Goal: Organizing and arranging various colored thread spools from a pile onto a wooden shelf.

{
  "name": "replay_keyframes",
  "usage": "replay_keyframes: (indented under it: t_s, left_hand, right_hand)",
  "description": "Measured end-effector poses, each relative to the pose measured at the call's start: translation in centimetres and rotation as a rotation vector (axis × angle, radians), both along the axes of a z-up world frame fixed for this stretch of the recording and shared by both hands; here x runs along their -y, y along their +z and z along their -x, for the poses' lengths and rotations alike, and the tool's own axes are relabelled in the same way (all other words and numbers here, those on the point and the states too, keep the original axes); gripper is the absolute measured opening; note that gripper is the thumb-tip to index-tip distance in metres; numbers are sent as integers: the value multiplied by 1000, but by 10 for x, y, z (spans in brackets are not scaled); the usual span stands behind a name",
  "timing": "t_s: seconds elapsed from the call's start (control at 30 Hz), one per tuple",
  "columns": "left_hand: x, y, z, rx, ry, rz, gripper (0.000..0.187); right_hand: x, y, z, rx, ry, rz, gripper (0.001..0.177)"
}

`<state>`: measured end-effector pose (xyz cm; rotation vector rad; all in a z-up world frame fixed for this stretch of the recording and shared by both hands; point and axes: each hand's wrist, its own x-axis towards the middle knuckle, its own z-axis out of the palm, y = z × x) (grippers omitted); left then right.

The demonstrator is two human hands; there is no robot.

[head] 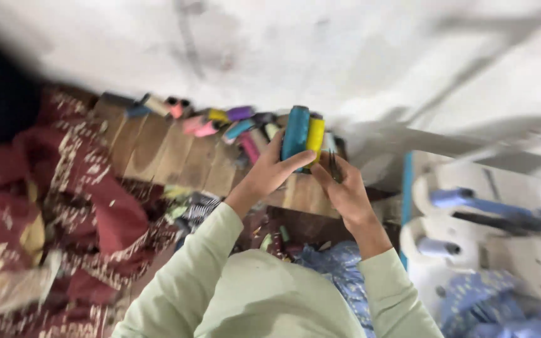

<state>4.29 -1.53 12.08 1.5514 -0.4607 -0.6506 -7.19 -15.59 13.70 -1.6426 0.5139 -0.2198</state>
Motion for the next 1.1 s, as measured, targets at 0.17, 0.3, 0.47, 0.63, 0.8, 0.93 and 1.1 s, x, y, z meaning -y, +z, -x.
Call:
replay_keyframes:
  t_s: [0.17,0.3,0.47,0.63,0.8,0.93,1.1]
  left_hand:
    - [43,114,45,242,-54,-18,98]
    - [82,161,73,288,-147,229,103]
    - [135,212,88,454,-130,133,107]
    - [181,259,97,534,17,-66,90]
    - [229,269,86,662,244,-83,83]
    - [253,273,66,941,246,237,49]
    - [278,261,47,1059,371,203,45]
  right_hand:
    - [46,40,19,432,-65,46,30]
    - [71,109,53,217,-218,493,45]
    - [136,159,75,362,-244,487,31]
    - [154,236,79,341,-271,584,17]
    - [202,251,69,390,-248,602,22]
    - [219,275,55,356,-289,642,28]
    - [242,276,35,419,-262,672,24]
